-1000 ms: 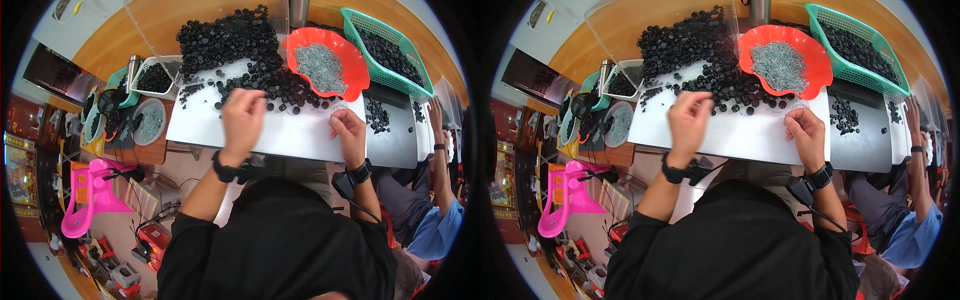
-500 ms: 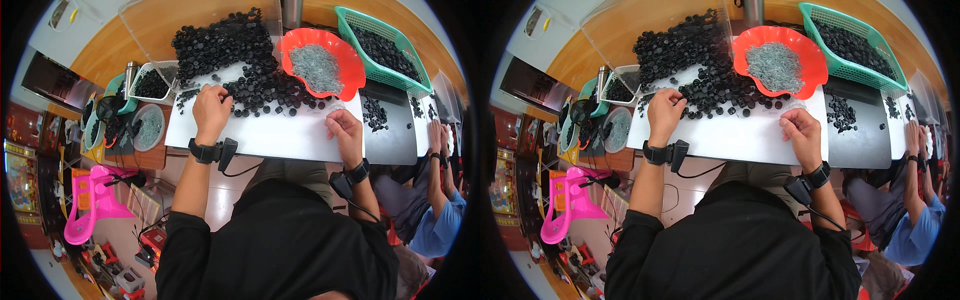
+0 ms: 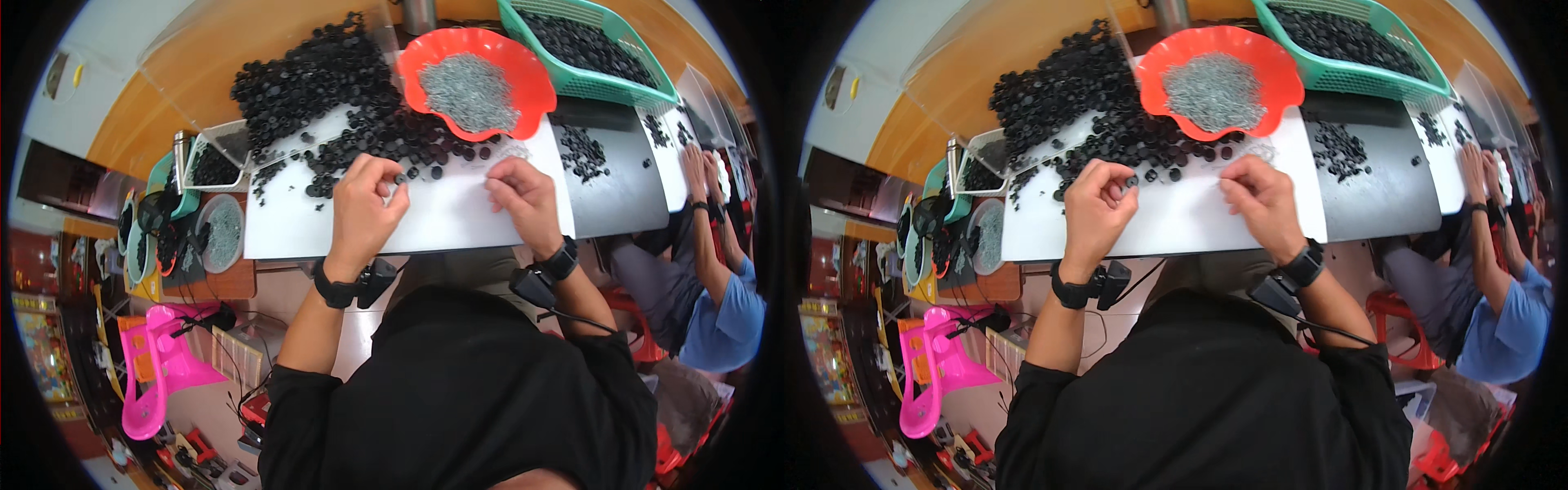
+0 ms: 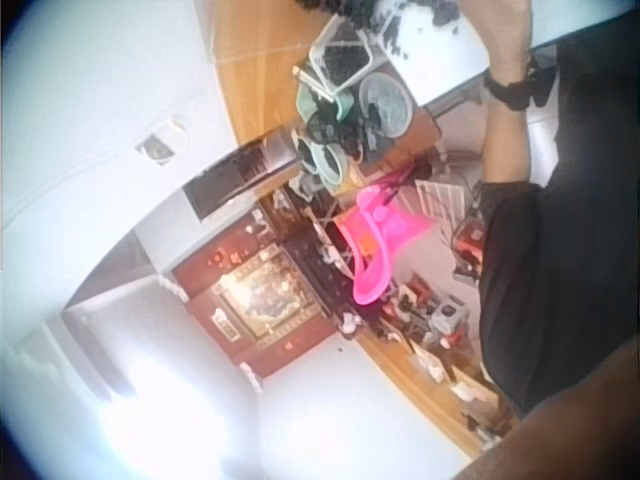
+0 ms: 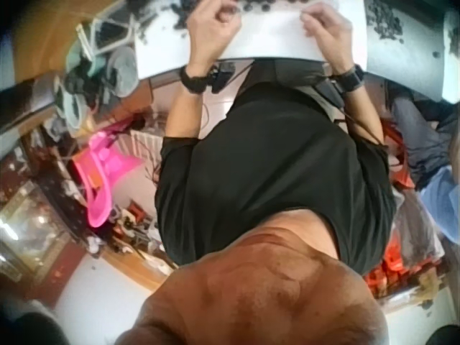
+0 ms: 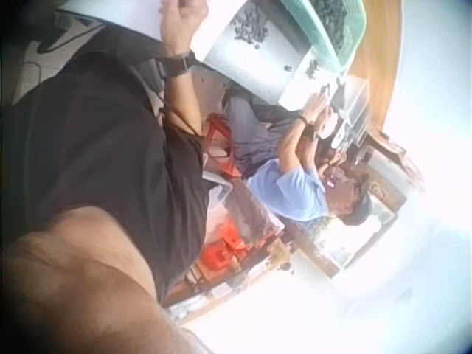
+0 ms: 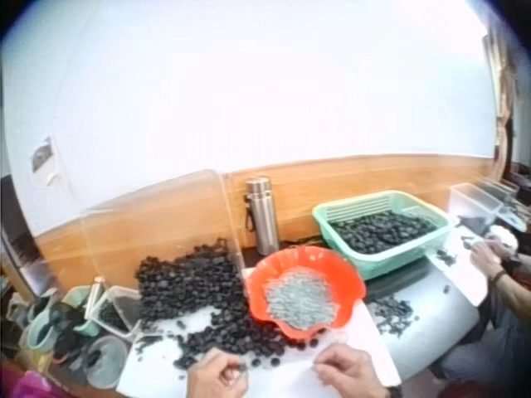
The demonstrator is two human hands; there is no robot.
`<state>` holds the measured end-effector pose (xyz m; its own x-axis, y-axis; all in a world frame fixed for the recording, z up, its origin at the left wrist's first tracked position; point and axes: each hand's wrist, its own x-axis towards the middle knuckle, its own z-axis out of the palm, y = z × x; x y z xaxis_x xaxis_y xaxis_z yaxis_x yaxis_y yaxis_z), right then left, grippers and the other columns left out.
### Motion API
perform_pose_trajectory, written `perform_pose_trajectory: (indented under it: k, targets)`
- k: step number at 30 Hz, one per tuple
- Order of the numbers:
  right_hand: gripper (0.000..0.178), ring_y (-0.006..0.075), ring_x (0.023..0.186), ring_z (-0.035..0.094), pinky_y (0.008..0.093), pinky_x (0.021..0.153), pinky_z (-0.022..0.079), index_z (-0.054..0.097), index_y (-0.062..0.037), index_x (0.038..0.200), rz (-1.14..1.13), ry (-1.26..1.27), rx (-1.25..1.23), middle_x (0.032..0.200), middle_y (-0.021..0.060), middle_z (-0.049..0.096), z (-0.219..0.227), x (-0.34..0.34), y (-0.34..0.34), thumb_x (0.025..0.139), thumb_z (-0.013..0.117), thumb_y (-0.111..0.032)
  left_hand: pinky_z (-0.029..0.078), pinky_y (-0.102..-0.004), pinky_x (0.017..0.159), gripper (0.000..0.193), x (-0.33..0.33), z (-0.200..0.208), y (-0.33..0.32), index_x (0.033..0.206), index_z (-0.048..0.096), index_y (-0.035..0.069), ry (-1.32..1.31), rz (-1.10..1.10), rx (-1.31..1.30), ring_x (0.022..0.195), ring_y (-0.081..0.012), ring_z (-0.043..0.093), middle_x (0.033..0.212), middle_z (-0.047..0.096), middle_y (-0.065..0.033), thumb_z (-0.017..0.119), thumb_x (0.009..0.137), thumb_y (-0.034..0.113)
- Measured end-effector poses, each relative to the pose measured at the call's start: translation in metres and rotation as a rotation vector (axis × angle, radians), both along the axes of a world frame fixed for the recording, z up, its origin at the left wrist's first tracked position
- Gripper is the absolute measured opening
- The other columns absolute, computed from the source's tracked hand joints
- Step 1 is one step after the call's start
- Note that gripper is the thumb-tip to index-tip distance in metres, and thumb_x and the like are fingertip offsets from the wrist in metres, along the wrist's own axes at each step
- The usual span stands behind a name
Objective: Assembling small black plastic components by hand by inserting pins into them.
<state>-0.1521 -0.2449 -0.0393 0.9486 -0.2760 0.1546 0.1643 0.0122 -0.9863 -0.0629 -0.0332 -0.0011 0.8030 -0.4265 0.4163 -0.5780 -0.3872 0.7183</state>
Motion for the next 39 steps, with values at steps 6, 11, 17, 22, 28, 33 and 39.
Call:
perform_pose_trajectory:
  k: [6,11,17,22,28,33,39]
  targets:
    - [0.006,0.0085,0.066,0.057,0.0228,0.054,0.047,0.057,0.0005,0.088,0.016,-0.082,-0.047,0.075,0.0033,0.057,0.005,0.004,0.025,0.083,0.061,-0.001,0.04,-0.0194,0.053,0.018,-0.021,-0.023,-0.028,0.085,0.062,0.0,0.104,-0.167,-0.067,0.059,-0.0062,0.048,0.078,0.055,-0.0017,0.067,0.069,-0.003]
    - [0.007,0.0221,0.061,0.058,0.0319,0.055,0.045,0.057,0.0002,0.083,-0.055,-0.197,-0.396,0.071,0.0101,0.056,0.002,0.005,0.026,0.078,0.062,0.002,0.04,-0.0185,0.053,0.018,-0.023,-0.033,-0.033,0.086,0.063,0.0,0.172,-0.206,-0.131,0.061,-0.0051,0.047,0.078,0.054,-0.0007,0.067,0.07,-0.005]
    - [0.008,0.0283,0.063,0.059,0.0343,0.055,0.046,0.057,-0.0003,0.081,-0.084,-0.262,-0.568,0.072,0.0123,0.056,0.001,0.006,0.027,0.076,0.062,0.002,0.04,-0.0186,0.053,0.019,-0.024,-0.033,-0.033,0.088,0.064,-0.001,0.189,-0.203,-0.16,0.062,-0.0051,0.048,0.078,0.054,-0.0008,0.068,0.07,-0.006]
    - [0.008,0.0298,0.064,0.059,0.0354,0.055,0.046,0.057,-0.0004,0.081,-0.082,-0.282,-0.617,0.073,0.0123,0.056,0.001,0.006,0.029,0.076,0.062,0.002,0.042,-0.0198,0.05,0.016,-0.024,-0.035,-0.032,0.086,0.064,0.0,0.127,-0.189,-0.169,0.057,-0.0065,0.049,0.077,0.055,-0.0029,0.068,0.07,-0.003]
    - [0.009,0.0299,0.064,0.059,0.0353,0.055,0.047,0.058,0.0003,0.083,-0.079,-0.353,-0.663,0.074,0.0122,0.057,0.002,0.006,0.03,0.075,0.061,0.003,0.043,-0.0199,0.05,0.016,-0.025,-0.033,-0.032,0.085,0.064,0.0,0.112,-0.184,-0.169,0.057,-0.0074,0.051,0.077,0.055,-0.0031,0.068,0.07,-0.004]
    - [0.019,0.028,0.073,0.063,0.0311,0.06,0.05,0.06,0.003,0.094,-0.019,-0.418,-0.734,0.087,0.0152,0.061,0.002,0.003,0.031,0.075,0.059,0.009,0.044,-0.0198,0.051,0.016,-0.025,-0.035,-0.03,0.086,0.064,0.0,0.115,-0.174,-0.192,0.059,-0.0077,0.052,0.077,0.057,-0.0033,0.067,0.07,-0.004]
    - [0.021,0.0223,0.071,0.063,0.0262,0.06,0.05,0.059,0.0016,0.1,-0.032,-0.346,-0.601,0.089,0.0123,0.062,0.003,0.002,0.028,0.079,0.058,0.004,0.042,-0.0184,0.062,0.017,-0.024,-0.038,-0.029,0.089,0.066,0.0,0.317,-0.211,-0.367,0.069,-0.0063,0.051,0.087,0.057,-0.0028,0.068,0.073,-0.006]
